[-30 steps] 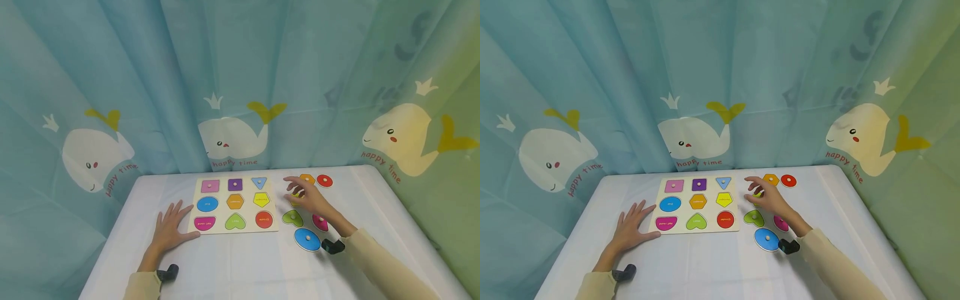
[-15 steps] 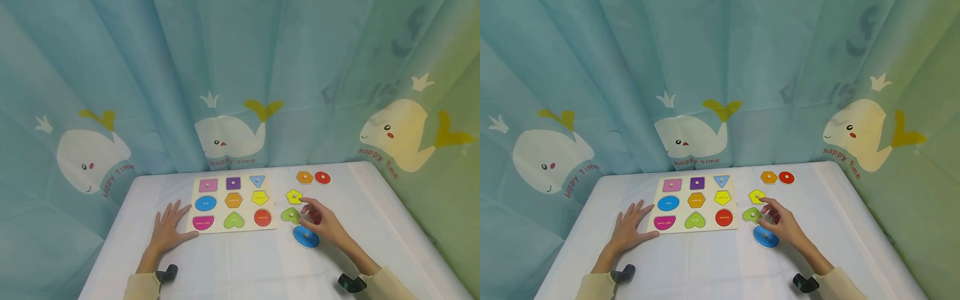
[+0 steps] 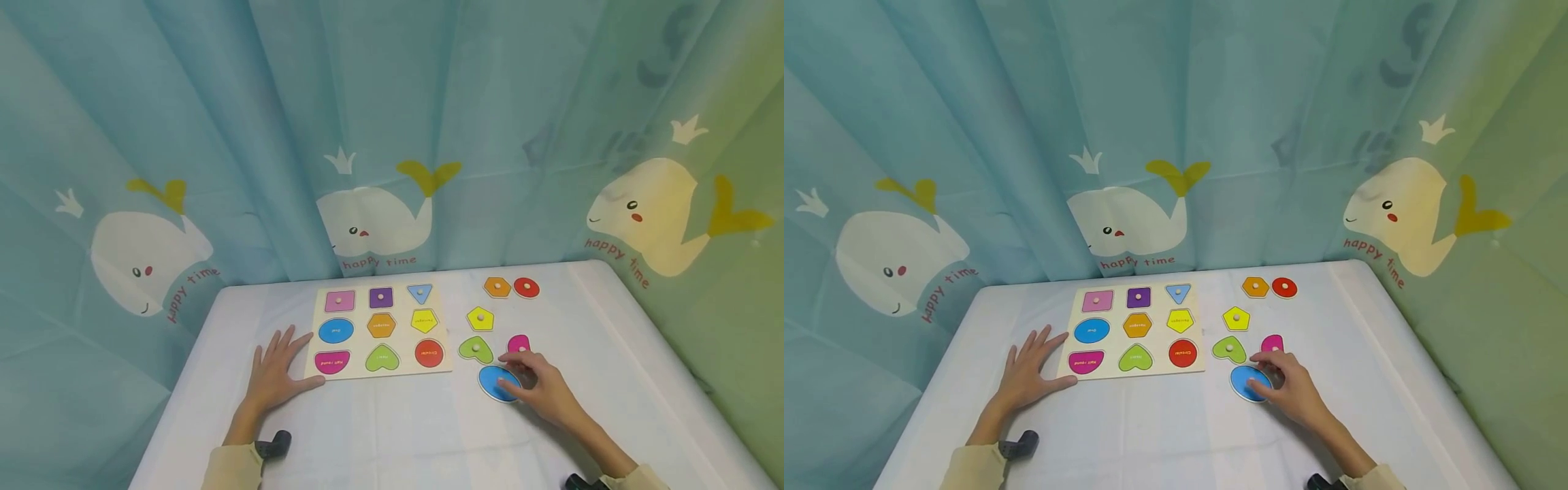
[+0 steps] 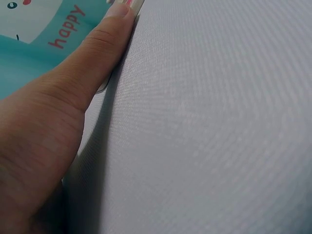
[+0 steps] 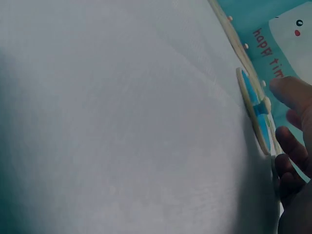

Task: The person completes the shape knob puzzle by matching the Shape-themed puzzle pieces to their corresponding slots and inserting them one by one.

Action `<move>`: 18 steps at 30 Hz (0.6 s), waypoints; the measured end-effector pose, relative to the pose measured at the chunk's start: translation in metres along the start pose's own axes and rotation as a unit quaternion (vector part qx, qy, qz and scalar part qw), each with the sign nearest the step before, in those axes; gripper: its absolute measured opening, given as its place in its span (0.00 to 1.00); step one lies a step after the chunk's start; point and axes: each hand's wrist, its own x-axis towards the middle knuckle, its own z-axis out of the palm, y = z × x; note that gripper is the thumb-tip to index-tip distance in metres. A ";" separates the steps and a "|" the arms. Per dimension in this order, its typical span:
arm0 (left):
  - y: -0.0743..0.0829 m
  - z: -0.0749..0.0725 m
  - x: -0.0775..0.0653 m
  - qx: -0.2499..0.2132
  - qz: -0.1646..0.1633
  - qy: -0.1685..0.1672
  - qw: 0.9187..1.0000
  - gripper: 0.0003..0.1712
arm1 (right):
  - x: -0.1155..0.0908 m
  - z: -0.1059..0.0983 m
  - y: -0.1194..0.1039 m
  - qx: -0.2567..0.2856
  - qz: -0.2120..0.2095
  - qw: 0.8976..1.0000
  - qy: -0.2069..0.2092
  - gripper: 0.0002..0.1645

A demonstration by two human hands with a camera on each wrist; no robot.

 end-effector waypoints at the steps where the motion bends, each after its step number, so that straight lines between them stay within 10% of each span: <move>1: 0.000 0.000 0.000 0.000 0.001 0.000 1.000 0.56 | 0.000 0.000 0.001 -0.009 -0.003 1.000 -0.001 0.23; 18: -0.001 0.000 -0.001 -0.001 0.000 0.001 1.000 0.56 | 0.000 0.003 0.010 -0.030 -0.009 0.999 -0.024 0.17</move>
